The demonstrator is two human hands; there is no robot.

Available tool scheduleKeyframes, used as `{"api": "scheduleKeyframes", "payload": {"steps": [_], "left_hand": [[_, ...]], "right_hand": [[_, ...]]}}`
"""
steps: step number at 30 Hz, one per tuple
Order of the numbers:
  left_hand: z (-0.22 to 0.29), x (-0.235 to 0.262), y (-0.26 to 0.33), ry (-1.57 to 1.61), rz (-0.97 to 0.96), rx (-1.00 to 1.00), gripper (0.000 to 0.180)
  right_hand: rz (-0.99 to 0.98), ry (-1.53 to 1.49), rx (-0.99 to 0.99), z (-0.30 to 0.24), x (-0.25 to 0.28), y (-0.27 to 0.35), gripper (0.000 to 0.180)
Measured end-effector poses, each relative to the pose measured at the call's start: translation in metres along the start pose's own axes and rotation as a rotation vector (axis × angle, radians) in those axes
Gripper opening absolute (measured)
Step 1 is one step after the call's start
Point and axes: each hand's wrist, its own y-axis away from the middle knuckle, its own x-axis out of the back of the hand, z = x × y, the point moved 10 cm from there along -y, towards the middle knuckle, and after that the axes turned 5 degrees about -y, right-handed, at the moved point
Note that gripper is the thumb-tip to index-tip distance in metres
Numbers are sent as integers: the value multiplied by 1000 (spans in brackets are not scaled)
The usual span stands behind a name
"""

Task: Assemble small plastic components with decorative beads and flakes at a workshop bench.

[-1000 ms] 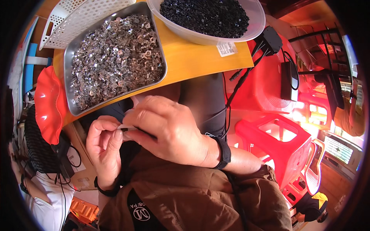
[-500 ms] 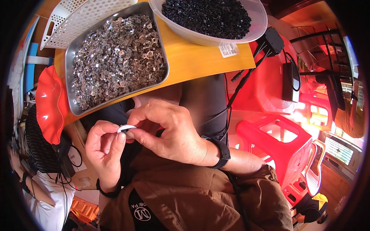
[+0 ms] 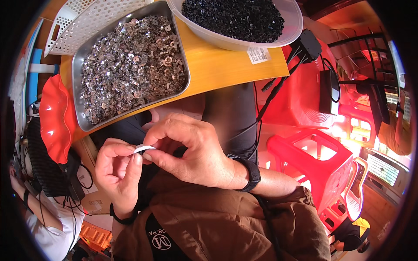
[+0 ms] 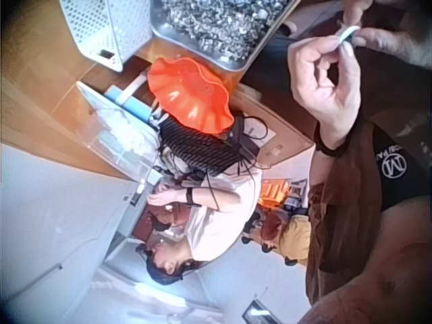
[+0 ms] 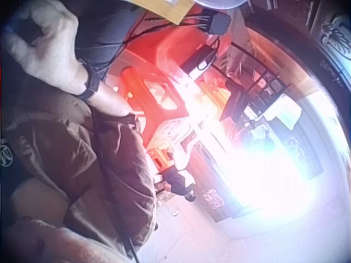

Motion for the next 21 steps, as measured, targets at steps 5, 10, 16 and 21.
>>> {"api": "scheduleKeyframes", "payload": {"steps": [5,10,16,21], "left_hand": [[1,0,1,21,15,-12,21],[5,-1,-1,8,13,-23,23],[3,0,0,-32,25,-4,24],[1,1,1,-26,52,14,25]], "right_hand": [[34,35,42,-4,2,1,17],[31,29,64,-6,1,2,18],[33,32,47,-4,1,3,19],[46,8,3,0,-1,4,18]]}}
